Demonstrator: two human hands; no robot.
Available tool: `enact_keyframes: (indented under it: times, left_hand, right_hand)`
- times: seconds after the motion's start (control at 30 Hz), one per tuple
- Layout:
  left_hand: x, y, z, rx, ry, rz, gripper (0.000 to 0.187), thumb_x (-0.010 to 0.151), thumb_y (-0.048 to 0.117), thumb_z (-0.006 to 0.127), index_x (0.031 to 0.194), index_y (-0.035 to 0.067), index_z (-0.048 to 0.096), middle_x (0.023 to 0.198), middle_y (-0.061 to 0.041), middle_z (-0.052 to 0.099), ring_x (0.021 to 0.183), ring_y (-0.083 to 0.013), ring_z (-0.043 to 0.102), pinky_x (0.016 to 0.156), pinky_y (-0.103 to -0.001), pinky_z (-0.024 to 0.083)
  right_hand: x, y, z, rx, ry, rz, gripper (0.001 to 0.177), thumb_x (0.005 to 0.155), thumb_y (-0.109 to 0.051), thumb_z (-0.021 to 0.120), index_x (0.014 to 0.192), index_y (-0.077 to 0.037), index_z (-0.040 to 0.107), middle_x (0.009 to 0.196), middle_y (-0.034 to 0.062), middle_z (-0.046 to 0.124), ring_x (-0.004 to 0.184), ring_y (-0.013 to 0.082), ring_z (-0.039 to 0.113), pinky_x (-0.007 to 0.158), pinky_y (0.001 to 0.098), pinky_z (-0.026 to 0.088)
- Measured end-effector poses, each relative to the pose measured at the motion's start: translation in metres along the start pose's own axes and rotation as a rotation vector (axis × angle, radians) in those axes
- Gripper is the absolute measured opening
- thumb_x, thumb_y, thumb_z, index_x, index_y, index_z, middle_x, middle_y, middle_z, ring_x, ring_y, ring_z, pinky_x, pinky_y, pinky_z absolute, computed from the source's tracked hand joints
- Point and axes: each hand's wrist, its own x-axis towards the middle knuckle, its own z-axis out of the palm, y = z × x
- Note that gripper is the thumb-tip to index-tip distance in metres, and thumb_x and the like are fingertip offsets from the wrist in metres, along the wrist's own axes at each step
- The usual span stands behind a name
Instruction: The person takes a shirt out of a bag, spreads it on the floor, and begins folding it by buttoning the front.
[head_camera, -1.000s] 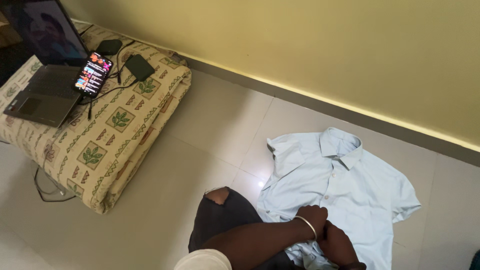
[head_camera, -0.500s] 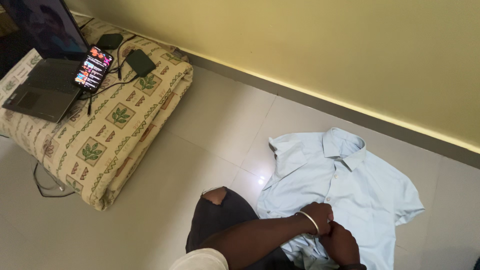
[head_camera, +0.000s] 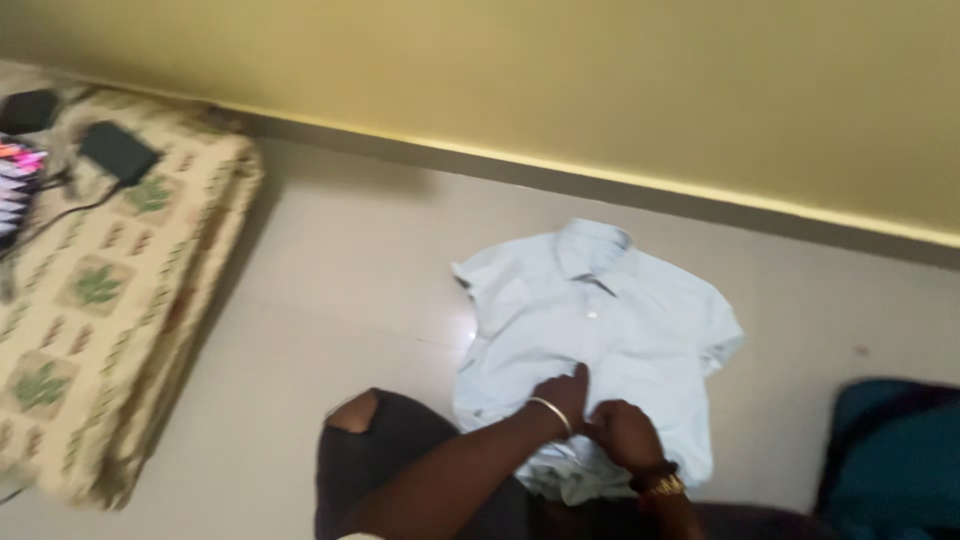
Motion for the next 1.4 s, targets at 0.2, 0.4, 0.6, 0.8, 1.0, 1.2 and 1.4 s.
enact_keyframes:
  times: [0.2, 0.4, 0.6, 0.8, 1.0, 1.2, 1.4]
  left_hand:
    - [0.025, 0.013, -0.030, 0.038, -0.163, 0.019, 0.080, 0.078, 0.036, 0.085, 0.131, -0.004, 0.041, 0.107, -0.027, 0.071, 0.102, -0.0422, 0.071, 0.085, -0.049, 0.058]
    - [0.037, 0.013, -0.038, 0.206, 0.081, -0.082, 0.076, 0.078, 0.021, 0.079, 0.140, 0.002, 0.040, 0.126, -0.023, 0.064, 0.118, -0.0387, 0.063, 0.093, -0.051, 0.054]
    - [0.032, 0.015, -0.060, 0.072, 0.066, -0.284, 0.105, 0.080, 0.037, 0.083, 0.158, 0.008, 0.018, 0.161, -0.026, 0.016, 0.148, -0.0461, 0.020, 0.108, -0.065, 0.038]
    - [0.024, 0.025, -0.067, 0.159, -0.129, -0.292, 0.106, 0.085, 0.038, 0.079, 0.162, 0.010, 0.010, 0.168, -0.029, -0.007, 0.156, -0.0493, -0.003, 0.111, -0.076, 0.028]
    - [0.025, 0.021, -0.065, 0.170, -0.154, -0.273, 0.107, 0.086, 0.033, 0.077, 0.163, 0.007, 0.007, 0.168, -0.032, -0.011, 0.155, -0.0520, -0.007, 0.110, -0.079, 0.025]
    - [0.025, 0.020, -0.062, 0.164, -0.167, -0.278, 0.109, 0.086, 0.035, 0.076, 0.163, 0.006, 0.005, 0.167, -0.032, -0.013, 0.155, -0.0532, -0.008, 0.110, -0.080, 0.023]
    - [0.026, 0.016, -0.065, 0.123, -0.179, -0.291, 0.106, 0.087, 0.035, 0.074, 0.164, 0.010, 0.005, 0.168, -0.029, -0.015, 0.155, -0.0534, -0.011, 0.108, -0.083, 0.023]
  right_hand:
    - [0.030, 0.011, -0.030, 0.014, -0.212, -0.216, 0.035, 0.068, -0.039, 0.087, 0.078, -0.007, 0.077, 0.080, 0.0129, 0.075, 0.078, 0.0305, 0.072, 0.073, 0.0411, 0.056]
    - [0.026, -0.003, -0.073, 0.034, -0.007, 0.028, 0.043, 0.081, -0.048, 0.080, 0.092, -0.006, 0.076, 0.089, 0.0147, 0.077, 0.082, 0.0285, 0.072, 0.076, 0.0390, 0.056]
    - [0.042, 0.033, -0.095, 0.182, 0.545, -0.011, 0.045, 0.083, -0.032, 0.082, 0.115, -0.002, 0.070, 0.112, 0.0168, 0.072, 0.088, 0.0287, 0.069, 0.079, 0.0396, 0.057]
    - [0.083, 0.142, -0.132, 0.133, 0.925, 0.129, 0.056, 0.074, 0.000, 0.076, 0.128, 0.001, 0.064, 0.121, 0.0189, 0.068, 0.104, 0.0306, 0.066, 0.089, 0.0383, 0.053]
    - [0.099, 0.148, -0.145, 0.483, 0.461, 0.293, 0.052, 0.073, -0.007, 0.084, 0.121, 0.006, 0.069, 0.100, 0.0170, 0.072, 0.085, 0.0218, 0.065, 0.076, 0.0335, 0.053]
    - [0.074, 0.099, -0.165, 0.935, 0.277, 0.171, 0.048, 0.075, -0.014, 0.079, 0.115, 0.011, 0.072, 0.097, 0.0108, 0.076, 0.082, 0.0171, 0.069, 0.075, 0.0311, 0.054]
    - [0.057, 0.105, -0.222, 0.179, 0.427, 0.171, 0.061, 0.082, -0.024, 0.089, 0.129, 0.000, 0.060, 0.102, 0.0158, 0.070, 0.093, 0.0245, 0.065, 0.082, 0.0390, 0.051]
